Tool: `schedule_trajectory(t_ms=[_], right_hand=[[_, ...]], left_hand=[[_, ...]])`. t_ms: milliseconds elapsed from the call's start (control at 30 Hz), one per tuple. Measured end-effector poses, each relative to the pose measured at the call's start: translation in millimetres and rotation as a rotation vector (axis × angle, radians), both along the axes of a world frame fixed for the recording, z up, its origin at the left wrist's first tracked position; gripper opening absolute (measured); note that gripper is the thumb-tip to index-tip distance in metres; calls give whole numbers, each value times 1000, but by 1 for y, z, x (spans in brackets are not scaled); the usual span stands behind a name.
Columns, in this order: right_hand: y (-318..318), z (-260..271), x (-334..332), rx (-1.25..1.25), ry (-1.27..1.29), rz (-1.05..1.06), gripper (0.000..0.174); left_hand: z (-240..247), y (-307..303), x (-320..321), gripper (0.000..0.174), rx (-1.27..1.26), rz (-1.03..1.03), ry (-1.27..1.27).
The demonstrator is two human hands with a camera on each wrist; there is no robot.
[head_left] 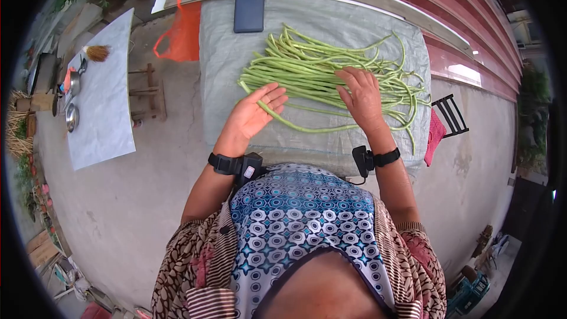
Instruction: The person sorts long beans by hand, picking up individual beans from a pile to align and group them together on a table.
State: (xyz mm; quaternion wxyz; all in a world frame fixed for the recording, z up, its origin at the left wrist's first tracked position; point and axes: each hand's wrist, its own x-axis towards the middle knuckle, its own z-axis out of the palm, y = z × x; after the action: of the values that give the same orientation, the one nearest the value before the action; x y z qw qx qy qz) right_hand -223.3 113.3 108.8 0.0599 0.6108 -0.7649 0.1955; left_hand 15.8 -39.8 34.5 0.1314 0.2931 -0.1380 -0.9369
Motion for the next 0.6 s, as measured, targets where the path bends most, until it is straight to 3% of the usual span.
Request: schedule_trajectory(t_ms=[167,367,600], right_hand=[[-16,-19,11,38,-42,54,20],[8,-16,34,-30,-332,86,12],[31,-3,51,2,-354,206,19]], left_hand=[[9,2,-1,37,-1,-3,35],[13,5,-3,43,-1,19,112],[12,13,-7,39,51,63,82]])
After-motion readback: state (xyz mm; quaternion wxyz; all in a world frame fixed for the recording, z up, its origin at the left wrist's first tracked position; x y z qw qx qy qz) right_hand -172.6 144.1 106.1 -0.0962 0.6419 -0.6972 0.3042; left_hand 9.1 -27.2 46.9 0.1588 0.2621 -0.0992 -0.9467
